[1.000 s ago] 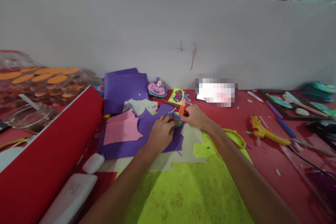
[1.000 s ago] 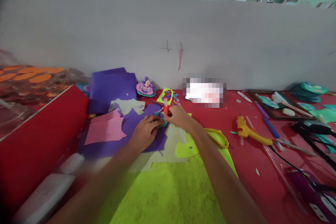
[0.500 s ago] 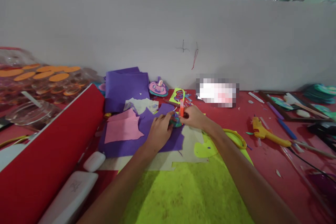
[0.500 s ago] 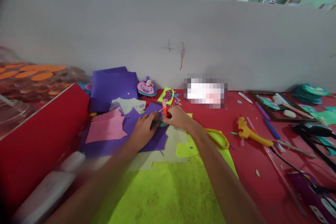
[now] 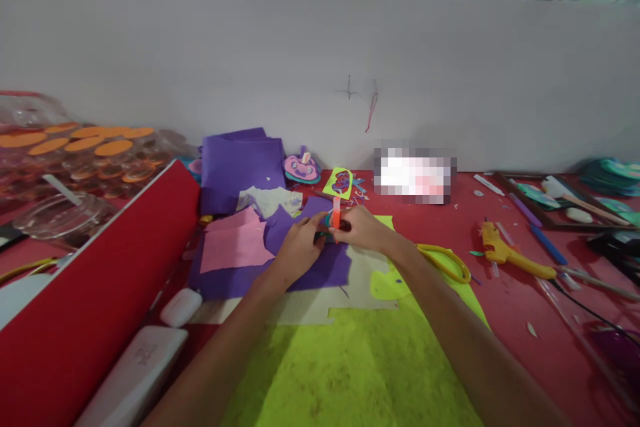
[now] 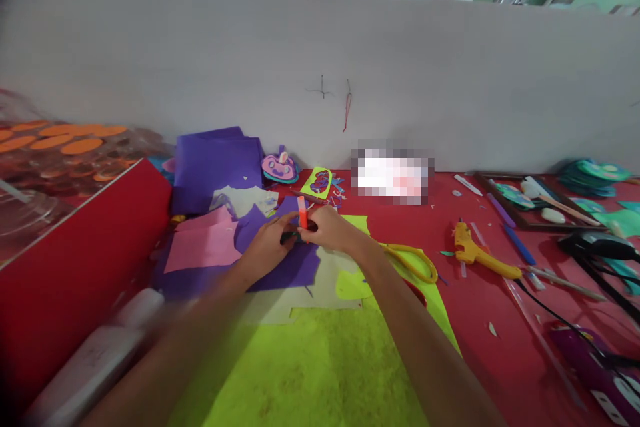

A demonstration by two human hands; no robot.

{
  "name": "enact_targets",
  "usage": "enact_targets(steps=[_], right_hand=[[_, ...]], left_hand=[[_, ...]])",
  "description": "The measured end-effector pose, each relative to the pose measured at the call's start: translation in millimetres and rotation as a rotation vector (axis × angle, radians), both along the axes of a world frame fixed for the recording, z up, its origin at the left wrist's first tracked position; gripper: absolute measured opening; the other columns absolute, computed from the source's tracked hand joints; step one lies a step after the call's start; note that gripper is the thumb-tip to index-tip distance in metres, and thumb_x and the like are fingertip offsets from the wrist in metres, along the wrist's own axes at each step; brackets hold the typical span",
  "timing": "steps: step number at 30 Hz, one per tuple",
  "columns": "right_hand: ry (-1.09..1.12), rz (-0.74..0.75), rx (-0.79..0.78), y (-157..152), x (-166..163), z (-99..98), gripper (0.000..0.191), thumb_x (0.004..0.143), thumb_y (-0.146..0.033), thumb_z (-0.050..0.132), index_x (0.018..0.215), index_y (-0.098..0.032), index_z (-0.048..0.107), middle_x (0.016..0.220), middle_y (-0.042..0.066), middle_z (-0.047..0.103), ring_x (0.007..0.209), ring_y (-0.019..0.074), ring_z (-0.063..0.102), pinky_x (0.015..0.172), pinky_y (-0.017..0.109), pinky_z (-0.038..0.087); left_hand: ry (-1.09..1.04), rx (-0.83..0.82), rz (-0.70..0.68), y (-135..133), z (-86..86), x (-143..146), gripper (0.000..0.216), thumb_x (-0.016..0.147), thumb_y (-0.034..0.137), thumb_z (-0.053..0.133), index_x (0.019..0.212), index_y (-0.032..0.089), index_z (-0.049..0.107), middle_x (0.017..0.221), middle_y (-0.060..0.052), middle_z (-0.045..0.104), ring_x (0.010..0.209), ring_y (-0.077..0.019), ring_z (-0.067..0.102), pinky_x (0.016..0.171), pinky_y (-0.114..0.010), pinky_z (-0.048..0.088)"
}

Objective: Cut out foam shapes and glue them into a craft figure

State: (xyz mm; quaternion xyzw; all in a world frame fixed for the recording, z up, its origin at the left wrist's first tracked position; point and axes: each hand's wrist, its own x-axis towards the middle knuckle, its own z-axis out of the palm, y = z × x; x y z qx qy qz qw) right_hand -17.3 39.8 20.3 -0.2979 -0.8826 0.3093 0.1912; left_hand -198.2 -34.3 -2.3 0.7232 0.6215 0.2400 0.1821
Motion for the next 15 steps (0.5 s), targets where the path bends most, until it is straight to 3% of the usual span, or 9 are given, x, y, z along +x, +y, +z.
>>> enact_targets(steps=[8,15], right_hand=[[0.061,0.100,0.038,0.7,-3.1,-7.0,0.014,0.091,-0.024,0.063,0.084,-0.017,0.073,0.073,0.001,0.069,0.063,0.0132,0.059,0.061,0.024,0.040],[0.083,0.118,-0.009,0.5,0.4,-0.3,0.012,0.090,-0.022,0.065,0.085,-0.017,0.075,0.075,0.002,0.072,0.065,0.0136,0.060,0.063,0.024,0.043]], left_hand=[[-0.033,-0.001,-0.032,0.3,3.6,-2.5,0.047,0.087,0.010,0.058,0.133,0.017,0.062,0.126,-0.011,0.072,0.115,-0.0253,0.066,0.104,-0.041,0.050],[-0.009,0.016,-0.054,0.6,3.1,-2.1,0.043,0.089,0.012,0.057,0.131,0.017,0.064,0.123,-0.011,0.073,0.114,-0.0266,0.066,0.102,-0.042,0.051]])
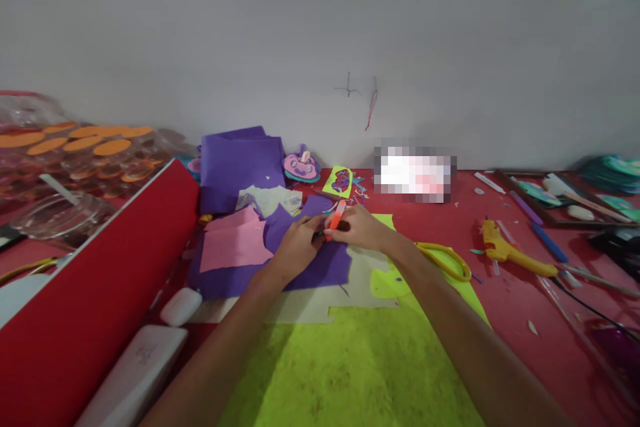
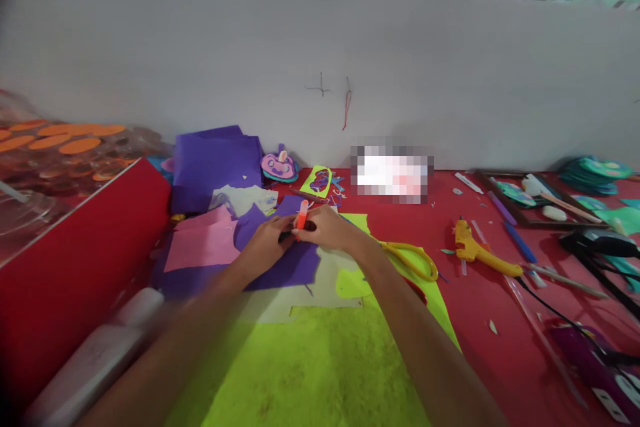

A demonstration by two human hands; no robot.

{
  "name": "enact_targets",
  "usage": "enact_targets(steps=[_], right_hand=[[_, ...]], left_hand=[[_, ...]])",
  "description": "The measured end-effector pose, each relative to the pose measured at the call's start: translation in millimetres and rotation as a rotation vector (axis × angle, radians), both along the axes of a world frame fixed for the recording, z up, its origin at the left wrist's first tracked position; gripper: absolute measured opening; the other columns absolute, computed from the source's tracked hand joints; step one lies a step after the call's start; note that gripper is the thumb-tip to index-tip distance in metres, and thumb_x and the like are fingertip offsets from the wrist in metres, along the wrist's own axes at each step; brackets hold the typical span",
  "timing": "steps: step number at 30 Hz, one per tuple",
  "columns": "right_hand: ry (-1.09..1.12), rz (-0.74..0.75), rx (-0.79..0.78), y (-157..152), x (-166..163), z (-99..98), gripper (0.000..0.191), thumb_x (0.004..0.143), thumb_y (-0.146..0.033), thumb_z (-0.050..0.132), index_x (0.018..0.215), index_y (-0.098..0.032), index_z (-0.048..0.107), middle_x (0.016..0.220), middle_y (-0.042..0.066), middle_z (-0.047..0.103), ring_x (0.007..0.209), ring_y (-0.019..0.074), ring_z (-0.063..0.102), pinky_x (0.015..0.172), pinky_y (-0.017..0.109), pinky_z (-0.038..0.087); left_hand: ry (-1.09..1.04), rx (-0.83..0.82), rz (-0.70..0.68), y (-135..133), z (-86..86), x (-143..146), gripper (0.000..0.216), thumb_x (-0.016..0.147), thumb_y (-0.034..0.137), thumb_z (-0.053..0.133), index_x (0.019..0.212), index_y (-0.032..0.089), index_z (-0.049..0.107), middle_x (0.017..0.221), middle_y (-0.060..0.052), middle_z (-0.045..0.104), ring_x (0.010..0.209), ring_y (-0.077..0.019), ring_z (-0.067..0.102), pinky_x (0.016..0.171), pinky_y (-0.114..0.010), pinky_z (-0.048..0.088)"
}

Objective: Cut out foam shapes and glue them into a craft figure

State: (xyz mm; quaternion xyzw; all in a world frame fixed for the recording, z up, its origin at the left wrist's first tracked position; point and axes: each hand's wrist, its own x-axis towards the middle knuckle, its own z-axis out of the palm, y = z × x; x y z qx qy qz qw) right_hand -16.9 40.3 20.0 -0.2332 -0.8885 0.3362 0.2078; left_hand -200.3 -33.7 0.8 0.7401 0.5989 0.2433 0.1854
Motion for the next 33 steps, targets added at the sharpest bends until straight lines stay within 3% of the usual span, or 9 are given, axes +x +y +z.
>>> enact_targets(steps=[6,12,15,19,22,25,28,33], right_hand=[[-0.062,-0.049,-0.096,2,9,9.4,0.011,0.086,-0.021,0.065,0.078,-0.017,0.072,0.064,-0.002,0.062,0.057,0.0113,0.052,0.057,0.024,0.039],[-0.098,-0.117,-0.077,9,26,12.3,0.015,0.082,-0.021,0.065,0.068,-0.017,0.066,0.059,-0.003,0.056,0.054,0.0107,0.046,0.053,0.024,0.035],[-0.066,-0.238,-0.062,10,30,13.5,0.017,0.082,-0.025,0.064,0.068,-0.017,0.066,0.057,-0.003,0.053,0.052,0.0113,0.044,0.051,0.025,0.032],[0.129,-0.488,0.012,11,20,15.9,0.019,0.083,-0.032,0.060,0.073,-0.018,0.065,0.061,0.000,0.057,0.053,0.0137,0.048,0.053,0.027,0.036],[0.295,-0.580,0.019,9,-1,14.2,0.012,0.081,-0.030,0.057,0.080,-0.019,0.063,0.067,0.001,0.062,0.058,0.0154,0.055,0.057,0.027,0.041],[0.298,-0.598,0.013,6,-25,6.9,0.012,0.082,-0.030,0.054,0.077,-0.021,0.059,0.062,0.000,0.059,0.057,0.0158,0.055,0.058,0.027,0.042],[0.245,-0.546,0.003,4,-41,-2.5,0.008,0.077,-0.026,0.056,0.072,-0.021,0.059,0.057,-0.002,0.057,0.053,0.0152,0.053,0.057,0.027,0.041],[0.163,-0.495,0.013,8,-37,-10.8,0.005,0.075,-0.023,0.058,0.074,-0.021,0.062,0.058,-0.003,0.059,0.055,0.0146,0.053,0.061,0.026,0.042]], left_hand=[[0.012,-0.011,0.000,1,-1.3,-1,0.041,0.089,0.011,0.057,0.129,0.015,0.065,0.120,-0.008,0.075,0.115,-0.0250,0.065,0.105,-0.039,0.050],[0.013,0.006,-0.019,1,-1.0,-2,0.037,0.089,0.009,0.055,0.123,0.020,0.067,0.120,-0.004,0.075,0.116,-0.0217,0.065,0.104,-0.037,0.051],[0.083,0.030,-0.004,-5,5.3,3,0.036,0.090,0.009,0.053,0.121,0.021,0.068,0.116,-0.006,0.075,0.110,-0.0211,0.067,0.100,-0.036,0.053],[0.390,0.058,0.017,-21,18.9,21,0.039,0.096,0.017,0.049,0.132,0.027,0.063,0.103,-0.008,0.075,0.096,-0.0251,0.070,0.080,-0.038,0.056],[0.509,0.076,-0.044,-34,25.0,38,0.031,0.100,0.025,0.047,0.124,0.022,0.065,0.117,-0.010,0.073,0.105,-0.0286,0.067,0.071,-0.036,0.056],[0.580,0.081,-0.077,-41,25.3,49,0.033,0.100,0.030,0.049,0.125,0.014,0.064,0.131,-0.015,0.066,0.112,-0.0313,0.063,0.077,-0.039,0.057],[0.586,0.064,-0.079,-42,24.4,52,0.034,0.100,0.031,0.049,0.126,0.013,0.062,0.128,-0.015,0.067,0.111,-0.0315,0.063,0.080,-0.041,0.058],[0.564,0.027,-0.079,-40,26.9,51,0.036,0.099,0.031,0.051,0.129,0.013,0.061,0.126,-0.016,0.067,0.112,-0.0319,0.063,0.084,-0.042,0.058]])
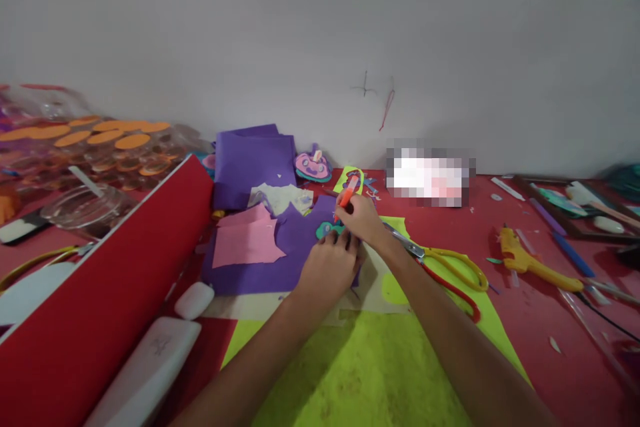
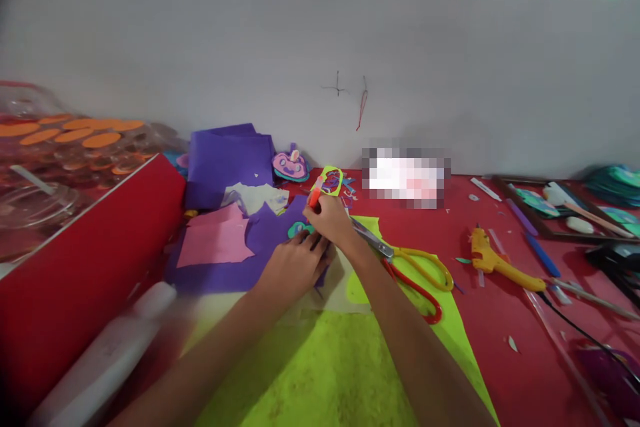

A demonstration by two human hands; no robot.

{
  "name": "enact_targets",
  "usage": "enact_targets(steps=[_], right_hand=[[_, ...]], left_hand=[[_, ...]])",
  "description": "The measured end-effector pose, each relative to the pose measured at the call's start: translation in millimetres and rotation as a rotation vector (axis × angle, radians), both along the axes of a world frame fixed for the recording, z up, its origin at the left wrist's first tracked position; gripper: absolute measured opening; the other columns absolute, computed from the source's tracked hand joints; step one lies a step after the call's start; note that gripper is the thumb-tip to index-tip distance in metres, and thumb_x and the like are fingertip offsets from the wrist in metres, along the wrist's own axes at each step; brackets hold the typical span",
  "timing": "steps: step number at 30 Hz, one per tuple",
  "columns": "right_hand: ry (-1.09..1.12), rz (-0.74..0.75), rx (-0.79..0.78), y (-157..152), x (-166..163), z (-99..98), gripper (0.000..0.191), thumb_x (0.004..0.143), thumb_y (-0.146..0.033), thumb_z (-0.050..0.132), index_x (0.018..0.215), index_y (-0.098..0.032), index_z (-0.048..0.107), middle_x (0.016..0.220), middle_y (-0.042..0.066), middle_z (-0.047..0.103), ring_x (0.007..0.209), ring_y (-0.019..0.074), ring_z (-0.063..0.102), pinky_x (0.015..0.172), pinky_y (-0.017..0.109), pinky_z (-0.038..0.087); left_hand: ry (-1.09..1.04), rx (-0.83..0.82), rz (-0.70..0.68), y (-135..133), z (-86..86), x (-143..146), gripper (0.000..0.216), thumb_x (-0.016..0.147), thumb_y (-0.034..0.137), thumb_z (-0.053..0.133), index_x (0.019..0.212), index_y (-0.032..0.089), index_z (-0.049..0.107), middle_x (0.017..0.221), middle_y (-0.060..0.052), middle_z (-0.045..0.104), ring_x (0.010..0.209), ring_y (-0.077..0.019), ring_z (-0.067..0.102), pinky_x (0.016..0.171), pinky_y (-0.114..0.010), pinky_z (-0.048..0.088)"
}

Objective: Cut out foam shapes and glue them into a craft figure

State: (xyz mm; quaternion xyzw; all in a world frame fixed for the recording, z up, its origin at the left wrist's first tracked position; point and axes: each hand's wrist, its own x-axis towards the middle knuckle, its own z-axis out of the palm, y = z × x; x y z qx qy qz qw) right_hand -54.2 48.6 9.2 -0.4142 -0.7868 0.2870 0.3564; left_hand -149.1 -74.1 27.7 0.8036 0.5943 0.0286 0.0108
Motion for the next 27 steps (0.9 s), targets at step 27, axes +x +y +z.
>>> enact_targets(steps=[27], right_hand=[[-0.189,0.147,0.042,3.9,1.0,1.6,0.016,0.091,-0.025,0.062,0.078,-0.017,0.066,0.069,0.001,0.065,0.065,0.0157,0.057,0.065,0.026,0.040]], left_hand=[[0.010,0.003,-0.026,-1.9,0.7,2.8,0.042,0.096,0.033,0.055,0.127,0.007,0.062,0.127,-0.024,0.064,0.114,-0.0366,0.061,0.089,-0.047,0.055]])
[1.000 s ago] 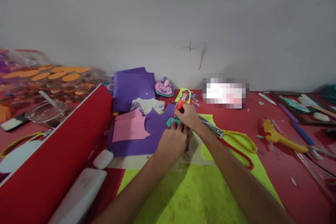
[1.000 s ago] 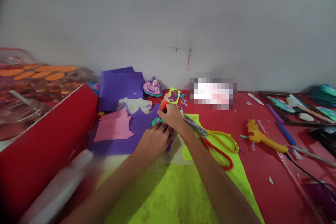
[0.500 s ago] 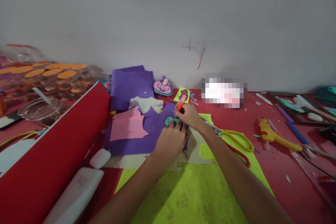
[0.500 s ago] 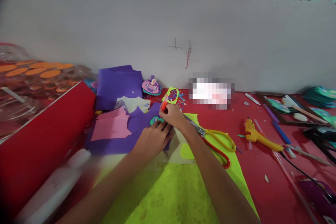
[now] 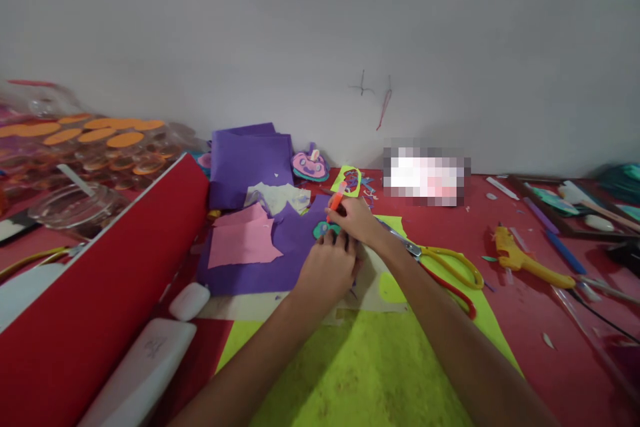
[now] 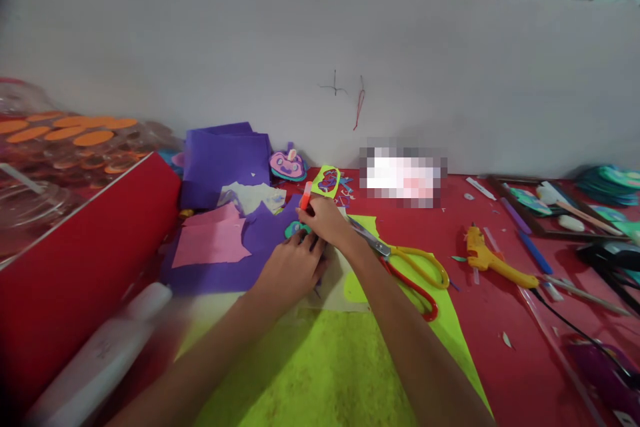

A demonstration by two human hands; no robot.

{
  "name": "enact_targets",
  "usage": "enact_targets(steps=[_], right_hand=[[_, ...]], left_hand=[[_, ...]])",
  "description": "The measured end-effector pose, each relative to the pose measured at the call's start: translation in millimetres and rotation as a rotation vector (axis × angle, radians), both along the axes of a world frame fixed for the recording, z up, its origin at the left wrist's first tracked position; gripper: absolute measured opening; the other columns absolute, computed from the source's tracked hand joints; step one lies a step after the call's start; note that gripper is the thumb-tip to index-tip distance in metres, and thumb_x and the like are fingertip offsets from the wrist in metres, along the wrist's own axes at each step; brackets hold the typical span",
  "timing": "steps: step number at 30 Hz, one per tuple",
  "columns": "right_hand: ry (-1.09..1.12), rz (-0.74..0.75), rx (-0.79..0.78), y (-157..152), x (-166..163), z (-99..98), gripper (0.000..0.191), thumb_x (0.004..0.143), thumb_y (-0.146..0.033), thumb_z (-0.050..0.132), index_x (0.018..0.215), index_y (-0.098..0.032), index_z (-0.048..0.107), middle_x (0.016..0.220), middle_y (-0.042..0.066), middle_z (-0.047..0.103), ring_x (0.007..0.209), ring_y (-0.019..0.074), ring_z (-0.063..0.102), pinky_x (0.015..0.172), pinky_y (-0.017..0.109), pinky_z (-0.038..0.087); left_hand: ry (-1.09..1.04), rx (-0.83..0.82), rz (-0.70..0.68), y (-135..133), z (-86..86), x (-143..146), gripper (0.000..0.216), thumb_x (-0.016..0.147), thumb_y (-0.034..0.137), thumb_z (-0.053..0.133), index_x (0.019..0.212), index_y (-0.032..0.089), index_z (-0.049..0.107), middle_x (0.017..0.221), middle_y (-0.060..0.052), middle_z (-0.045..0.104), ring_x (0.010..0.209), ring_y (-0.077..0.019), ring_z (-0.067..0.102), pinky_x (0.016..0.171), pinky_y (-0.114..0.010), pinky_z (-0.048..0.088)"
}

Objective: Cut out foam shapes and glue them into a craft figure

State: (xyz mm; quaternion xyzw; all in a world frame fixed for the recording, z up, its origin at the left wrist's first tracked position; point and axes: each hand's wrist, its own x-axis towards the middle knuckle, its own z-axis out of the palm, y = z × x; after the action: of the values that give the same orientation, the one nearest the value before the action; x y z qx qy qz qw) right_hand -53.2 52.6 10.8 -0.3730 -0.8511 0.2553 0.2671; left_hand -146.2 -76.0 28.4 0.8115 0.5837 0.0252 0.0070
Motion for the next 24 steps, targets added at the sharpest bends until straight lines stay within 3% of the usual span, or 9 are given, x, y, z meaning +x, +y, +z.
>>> enact_targets(steps=[9,24], right_hand=[[0.019,0.044,0.000,-6,-6,5.7,0.016,0.094,-0.024,0.063,0.079,-0.018,0.066,0.080,0.003,0.070,0.075,0.0169,0.061,0.072,0.027,0.043],[0.054,0.121,-0.051,-9,-13,5.4,0.017,0.097,-0.022,0.061,0.080,-0.019,0.065,0.081,0.004,0.072,0.075,0.0172,0.064,0.073,0.027,0.045]], left_hand=[[0.004,-0.016,-0.041,-5,0.4,0,0.062,0.093,0.053,0.055,0.128,0.002,0.061,0.128,-0.029,0.062,0.121,-0.0418,0.057,0.098,-0.054,0.049],[0.009,-0.032,-0.065,-4,-0.3,-2,0.066,0.092,0.057,0.056,0.128,0.002,0.061,0.129,-0.030,0.063,0.126,-0.0426,0.053,0.102,-0.055,0.047]])
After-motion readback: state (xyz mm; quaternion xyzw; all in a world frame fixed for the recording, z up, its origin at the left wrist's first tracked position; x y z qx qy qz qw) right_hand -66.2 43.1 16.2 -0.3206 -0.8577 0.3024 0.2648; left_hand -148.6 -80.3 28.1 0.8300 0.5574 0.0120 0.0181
